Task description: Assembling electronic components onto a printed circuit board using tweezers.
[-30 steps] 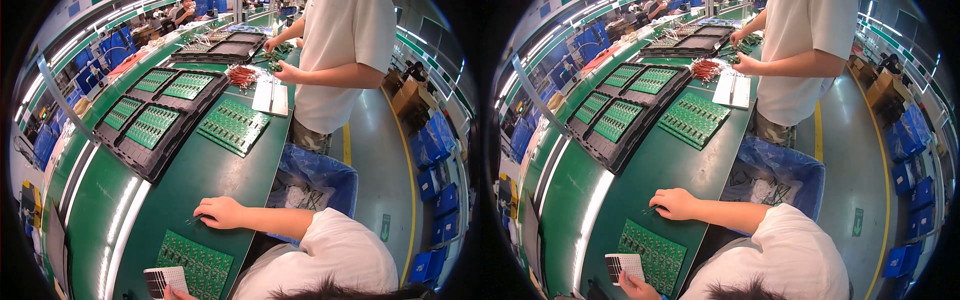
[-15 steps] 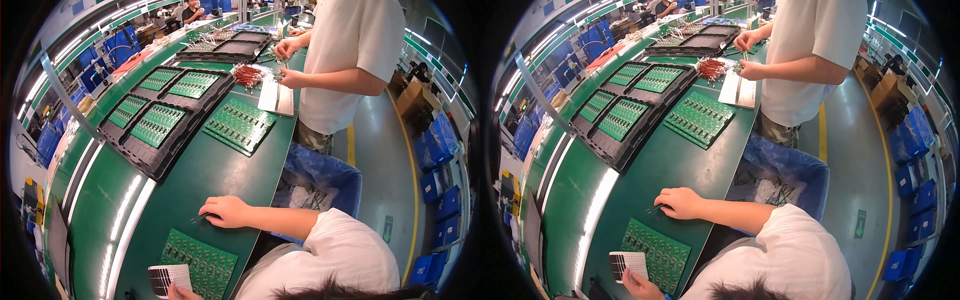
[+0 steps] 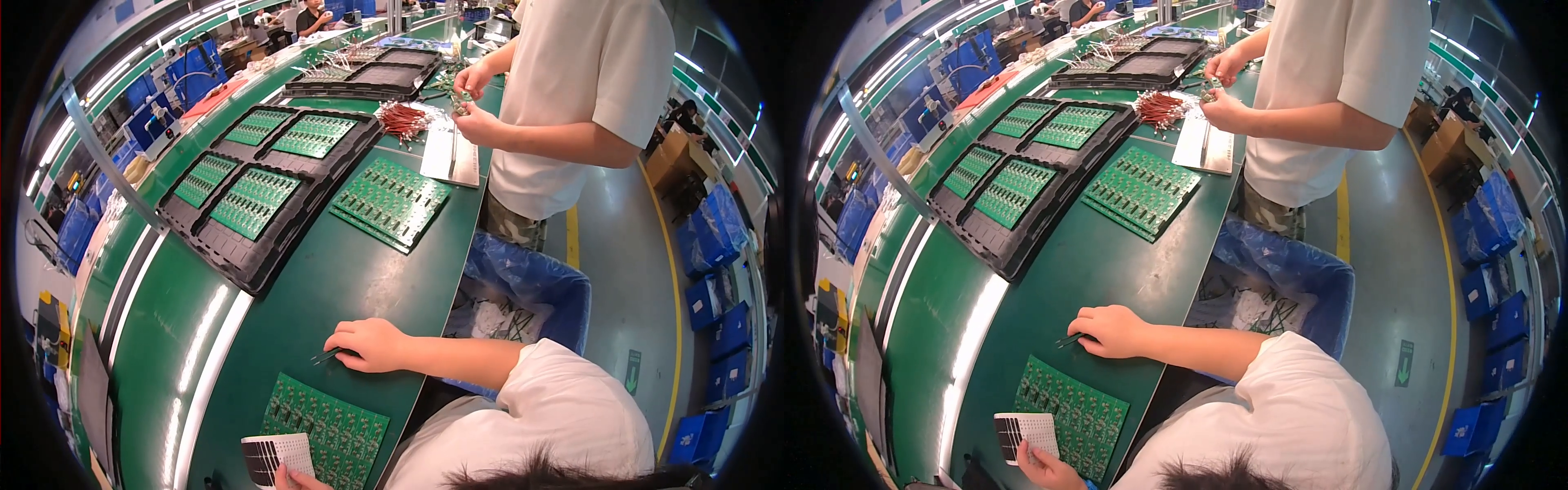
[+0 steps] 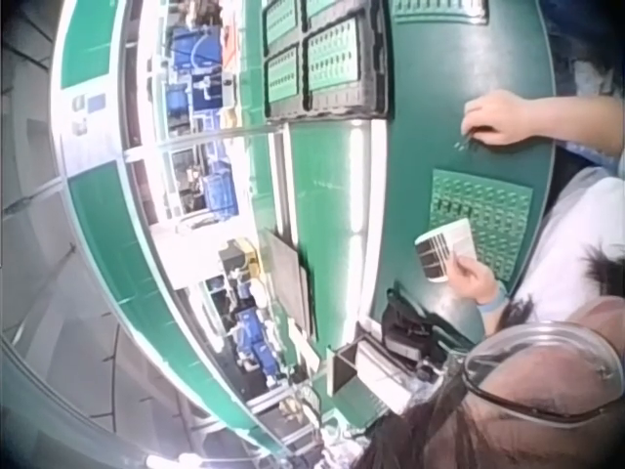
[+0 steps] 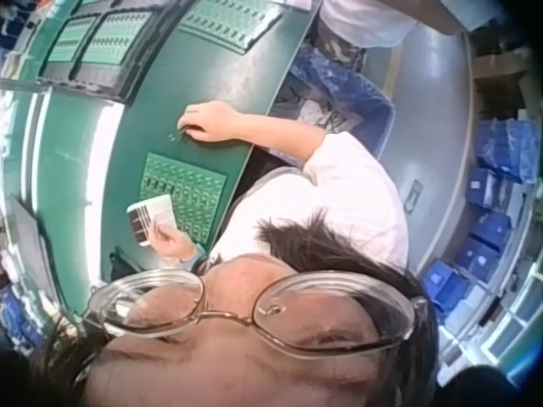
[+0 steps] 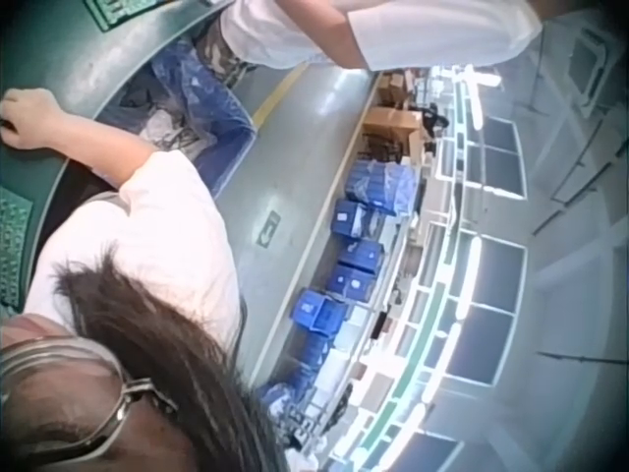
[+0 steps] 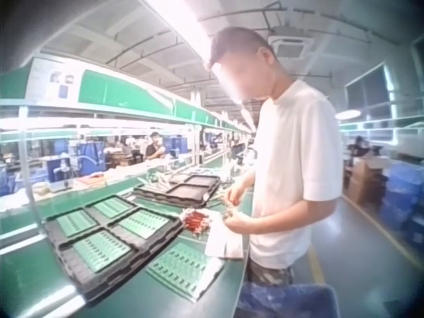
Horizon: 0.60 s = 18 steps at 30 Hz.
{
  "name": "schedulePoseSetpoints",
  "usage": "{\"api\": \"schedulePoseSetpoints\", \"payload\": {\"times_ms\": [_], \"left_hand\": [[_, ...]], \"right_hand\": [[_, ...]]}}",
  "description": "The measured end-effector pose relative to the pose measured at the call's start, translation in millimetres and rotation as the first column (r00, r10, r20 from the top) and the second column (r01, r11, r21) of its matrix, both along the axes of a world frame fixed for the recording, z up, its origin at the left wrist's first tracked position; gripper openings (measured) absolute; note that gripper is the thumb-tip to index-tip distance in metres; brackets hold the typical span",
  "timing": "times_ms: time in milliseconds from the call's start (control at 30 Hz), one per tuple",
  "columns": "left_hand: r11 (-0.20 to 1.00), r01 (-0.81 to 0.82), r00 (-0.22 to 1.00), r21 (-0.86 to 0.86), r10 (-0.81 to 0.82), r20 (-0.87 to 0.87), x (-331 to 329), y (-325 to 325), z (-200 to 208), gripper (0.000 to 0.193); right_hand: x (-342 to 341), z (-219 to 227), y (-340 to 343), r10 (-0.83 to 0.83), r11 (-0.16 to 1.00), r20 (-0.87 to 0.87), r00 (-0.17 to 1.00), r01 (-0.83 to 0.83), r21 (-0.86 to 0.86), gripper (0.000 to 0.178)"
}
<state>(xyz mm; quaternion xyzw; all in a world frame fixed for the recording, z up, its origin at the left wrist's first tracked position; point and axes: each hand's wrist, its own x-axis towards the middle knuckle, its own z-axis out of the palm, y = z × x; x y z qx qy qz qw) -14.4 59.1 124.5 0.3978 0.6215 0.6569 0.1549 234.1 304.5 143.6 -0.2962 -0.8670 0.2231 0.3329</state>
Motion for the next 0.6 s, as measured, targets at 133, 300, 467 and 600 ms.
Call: {"api": "schedulePoseSetpoints", "payload": {"times_ms": [133,300,467,600], "left_hand": [[1.000,0.005,0.999,0.005,-0.005,-0.043,5.4,8.8,-1.0,0.025],[1.000,0.013,0.995,0.010,-0.012,-0.099,10.8,21.0,-2.9,0.025],[1.000,0.016,0.988,0.016,-0.013,-0.154,17.3,33.6,-4.6,0.025],[0.999,0.019,0.981,0.029,-0.013,-0.192,19.5,40.9,-7.1,0.025]], "right_hand": [[1.7,1.7,-0.7,-0.001,1.000,-0.002,1.000,0.001,-0.002,0.016],[1.7,2.3,-0.4,0.002,1.000,-0.014,1.000,-0.002,0.028,0.016],[2.7,2.3,0.9,0.001,1.000,-0.003,1.000,-0.001,0.016,0.016],[1.6,4.5,-0.6,-0.001,1.000,0.015,1.000,0.001,0.028,0.016]]}}
